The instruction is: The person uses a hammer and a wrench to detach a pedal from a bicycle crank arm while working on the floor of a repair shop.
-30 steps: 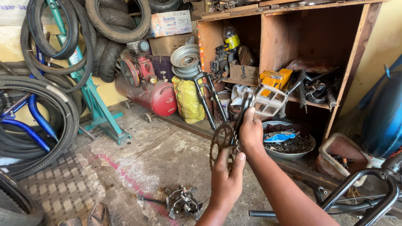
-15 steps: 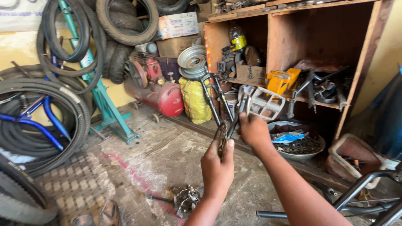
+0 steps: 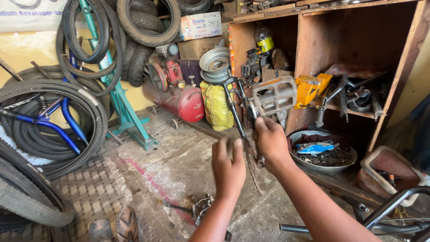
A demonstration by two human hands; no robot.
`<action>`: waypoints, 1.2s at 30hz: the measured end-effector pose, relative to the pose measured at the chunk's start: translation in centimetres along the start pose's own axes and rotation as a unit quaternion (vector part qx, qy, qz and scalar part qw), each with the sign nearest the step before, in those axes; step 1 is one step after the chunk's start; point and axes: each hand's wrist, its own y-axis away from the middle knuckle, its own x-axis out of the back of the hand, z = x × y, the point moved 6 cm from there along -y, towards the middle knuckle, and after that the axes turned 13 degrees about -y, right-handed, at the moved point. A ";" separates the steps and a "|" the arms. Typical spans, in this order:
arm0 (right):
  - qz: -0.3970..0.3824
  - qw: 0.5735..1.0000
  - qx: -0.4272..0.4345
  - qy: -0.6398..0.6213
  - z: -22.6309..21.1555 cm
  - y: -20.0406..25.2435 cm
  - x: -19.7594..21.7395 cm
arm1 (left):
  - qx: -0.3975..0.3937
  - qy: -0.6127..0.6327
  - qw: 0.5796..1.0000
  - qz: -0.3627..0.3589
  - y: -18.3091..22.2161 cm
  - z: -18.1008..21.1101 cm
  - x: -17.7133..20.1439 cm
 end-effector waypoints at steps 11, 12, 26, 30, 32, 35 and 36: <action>-0.029 0.994 0.083 0.057 1.5 3.7 -3.4 | 0.087 0.115 0.983 -0.113 -3.5 -0.9 -0.6; -0.007 0.999 -0.037 -0.019 3.0 3.6 -3.4 | 0.089 0.113 0.983 -0.111 -3.4 -1.3 -0.4; 0.041 0.976 -0.198 0.085 20.7 4.5 7.0 | 0.185 -0.135 0.914 -0.336 11.6 -14.8 -8.2; 0.016 0.929 0.013 0.370 23.6 5.1 10.4 | 0.251 -0.136 0.897 -0.339 15.9 -16.8 -9.8; 0.026 0.941 -0.111 0.319 27.3 6.2 12.3 | 0.284 -0.112 0.896 -0.322 18.2 -17.4 -10.5; 0.044 0.937 -0.240 0.250 31.6 8.5 14.0 | 0.330 -0.136 0.859 -0.367 21.0 -18.7 -11.0; 0.049 0.936 -0.252 0.240 32.4 9.1 14.5 | 0.333 -0.137 0.856 -0.371 21.4 -18.9 -10.9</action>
